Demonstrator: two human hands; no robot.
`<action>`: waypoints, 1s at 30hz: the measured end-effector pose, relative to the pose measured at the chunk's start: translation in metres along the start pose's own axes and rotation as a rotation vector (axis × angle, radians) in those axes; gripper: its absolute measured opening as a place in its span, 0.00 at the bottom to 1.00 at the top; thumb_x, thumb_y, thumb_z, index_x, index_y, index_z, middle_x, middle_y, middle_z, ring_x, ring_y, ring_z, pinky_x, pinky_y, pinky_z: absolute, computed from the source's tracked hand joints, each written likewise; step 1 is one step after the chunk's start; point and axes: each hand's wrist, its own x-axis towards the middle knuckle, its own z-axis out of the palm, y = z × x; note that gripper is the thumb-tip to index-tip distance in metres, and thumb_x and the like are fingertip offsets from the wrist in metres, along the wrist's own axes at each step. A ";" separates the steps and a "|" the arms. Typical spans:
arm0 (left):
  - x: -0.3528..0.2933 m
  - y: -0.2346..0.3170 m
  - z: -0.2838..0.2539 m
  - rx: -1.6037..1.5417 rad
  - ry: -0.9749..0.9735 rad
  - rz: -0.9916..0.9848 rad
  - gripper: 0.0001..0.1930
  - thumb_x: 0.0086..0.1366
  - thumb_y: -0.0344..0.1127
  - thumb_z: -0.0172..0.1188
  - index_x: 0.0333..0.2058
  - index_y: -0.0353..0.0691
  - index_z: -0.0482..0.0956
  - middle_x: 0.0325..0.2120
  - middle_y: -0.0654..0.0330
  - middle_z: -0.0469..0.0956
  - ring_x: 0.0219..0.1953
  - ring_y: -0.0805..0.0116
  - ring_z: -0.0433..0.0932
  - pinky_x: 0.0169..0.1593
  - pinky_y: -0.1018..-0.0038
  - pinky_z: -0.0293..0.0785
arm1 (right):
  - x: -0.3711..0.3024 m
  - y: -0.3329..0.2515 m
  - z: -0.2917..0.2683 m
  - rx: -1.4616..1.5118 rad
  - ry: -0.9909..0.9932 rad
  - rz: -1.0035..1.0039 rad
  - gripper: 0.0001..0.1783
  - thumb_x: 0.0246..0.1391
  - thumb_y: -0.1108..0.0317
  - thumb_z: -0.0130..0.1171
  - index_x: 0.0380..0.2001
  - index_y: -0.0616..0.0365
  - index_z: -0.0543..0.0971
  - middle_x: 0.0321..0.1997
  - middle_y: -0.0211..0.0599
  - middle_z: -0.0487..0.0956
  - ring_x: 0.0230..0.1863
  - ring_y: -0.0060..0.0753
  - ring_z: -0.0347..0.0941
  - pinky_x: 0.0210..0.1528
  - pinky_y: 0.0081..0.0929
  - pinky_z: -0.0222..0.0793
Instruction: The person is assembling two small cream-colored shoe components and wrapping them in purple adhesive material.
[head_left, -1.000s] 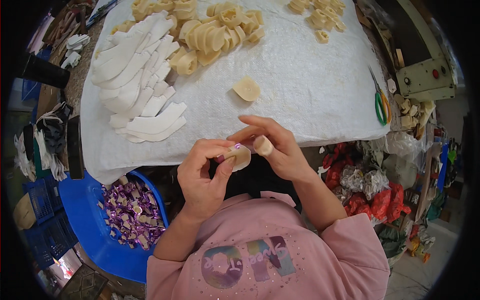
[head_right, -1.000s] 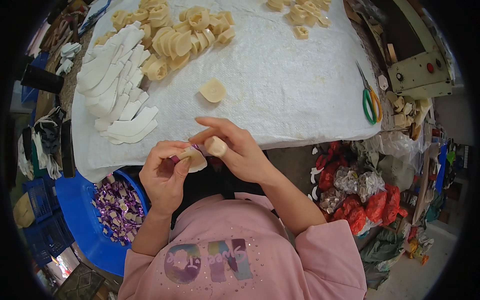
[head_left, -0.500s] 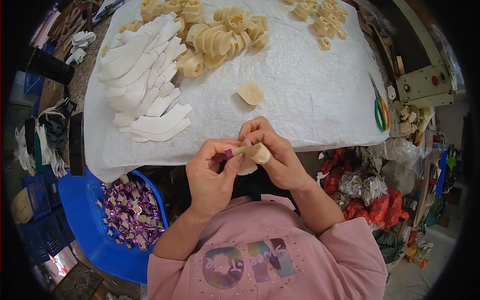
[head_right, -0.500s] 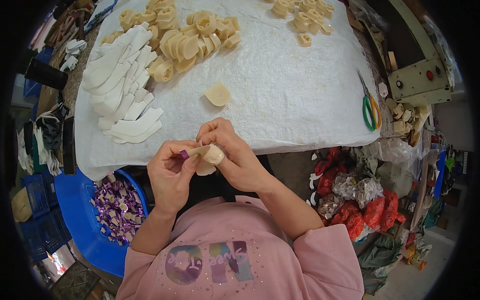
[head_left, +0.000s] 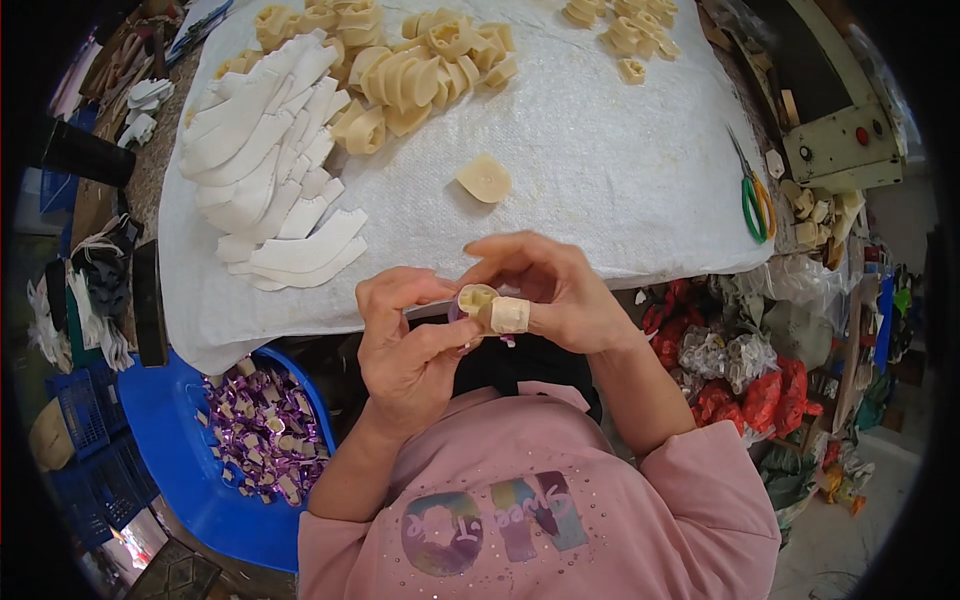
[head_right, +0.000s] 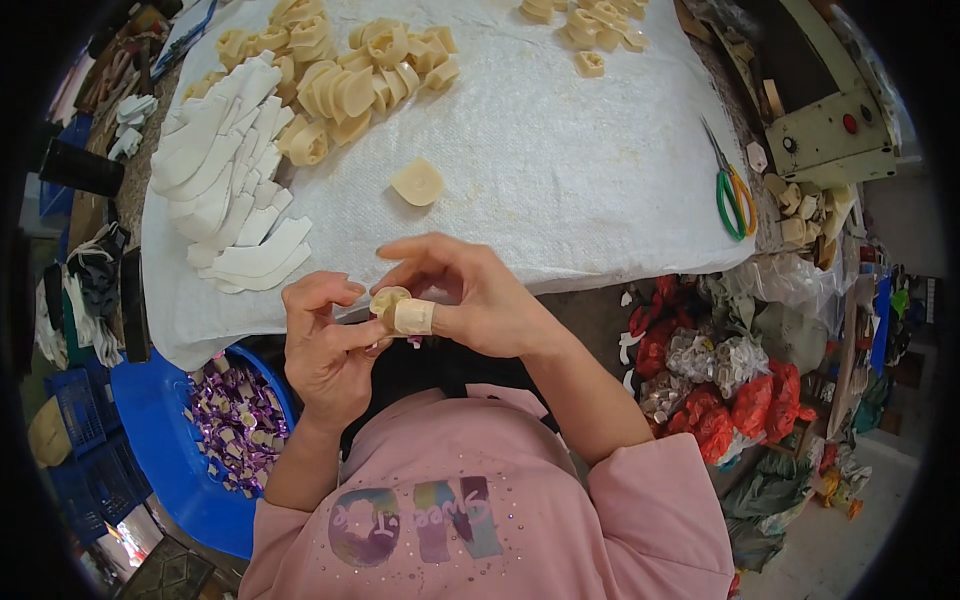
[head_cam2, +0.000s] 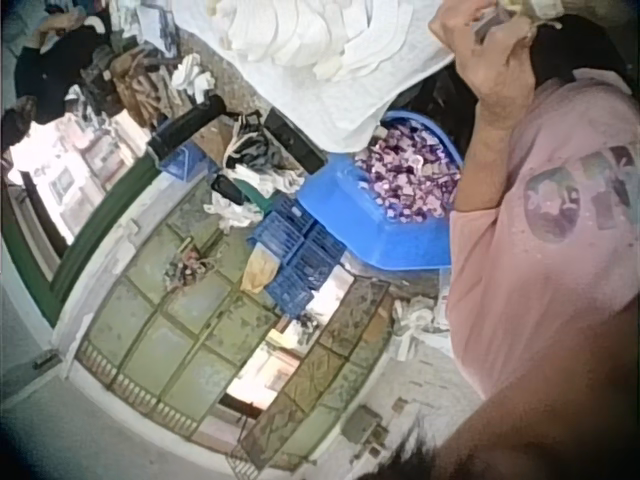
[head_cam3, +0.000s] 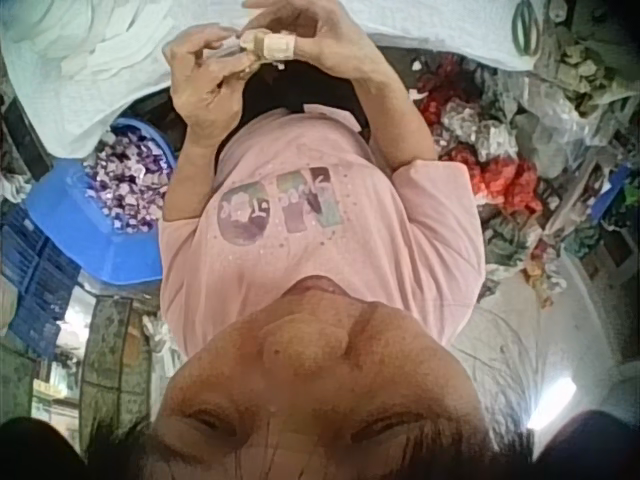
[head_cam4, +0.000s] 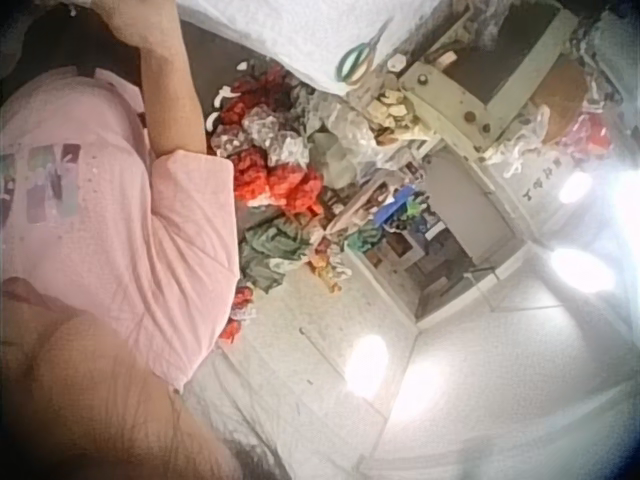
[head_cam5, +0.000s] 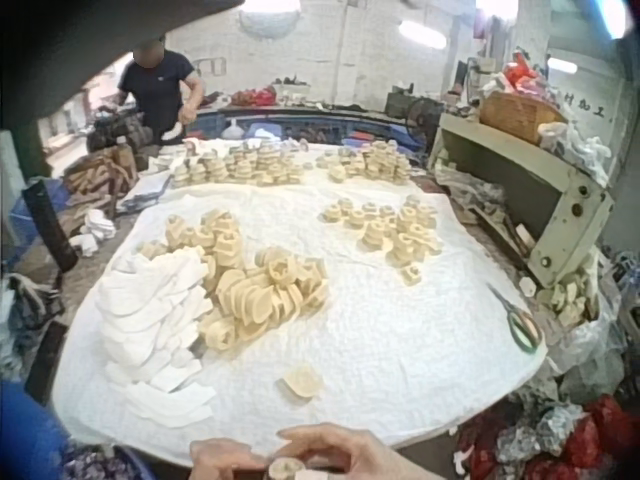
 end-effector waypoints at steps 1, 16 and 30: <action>-0.003 -0.002 0.001 -0.107 0.009 -0.021 0.03 0.54 0.29 0.64 0.29 0.42 0.81 0.43 0.56 0.69 0.44 0.61 0.66 0.41 0.72 0.64 | 0.000 0.000 0.000 -0.022 0.015 -0.044 0.28 0.45 0.74 0.63 0.52 0.61 0.69 0.42 0.38 0.78 0.43 0.27 0.74 0.49 0.28 0.67; -0.001 0.001 -0.002 -0.917 -0.360 -0.623 0.33 0.68 0.45 0.45 0.62 0.34 0.43 0.44 0.52 0.67 0.43 0.69 0.68 0.45 0.74 0.67 | -0.001 0.020 0.013 -0.344 0.092 -0.458 0.26 0.38 0.78 0.64 0.46 0.56 0.74 0.39 0.35 0.78 0.37 0.34 0.72 0.39 0.26 0.68; -0.003 0.007 0.007 -1.317 -0.073 -0.942 0.23 0.63 0.38 0.42 0.56 0.38 0.55 0.42 0.58 0.65 0.40 0.71 0.69 0.40 0.75 0.69 | -0.002 0.030 0.019 -0.200 0.084 -0.395 0.23 0.41 0.74 0.64 0.46 0.54 0.74 0.42 0.31 0.76 0.41 0.27 0.67 0.35 0.21 0.67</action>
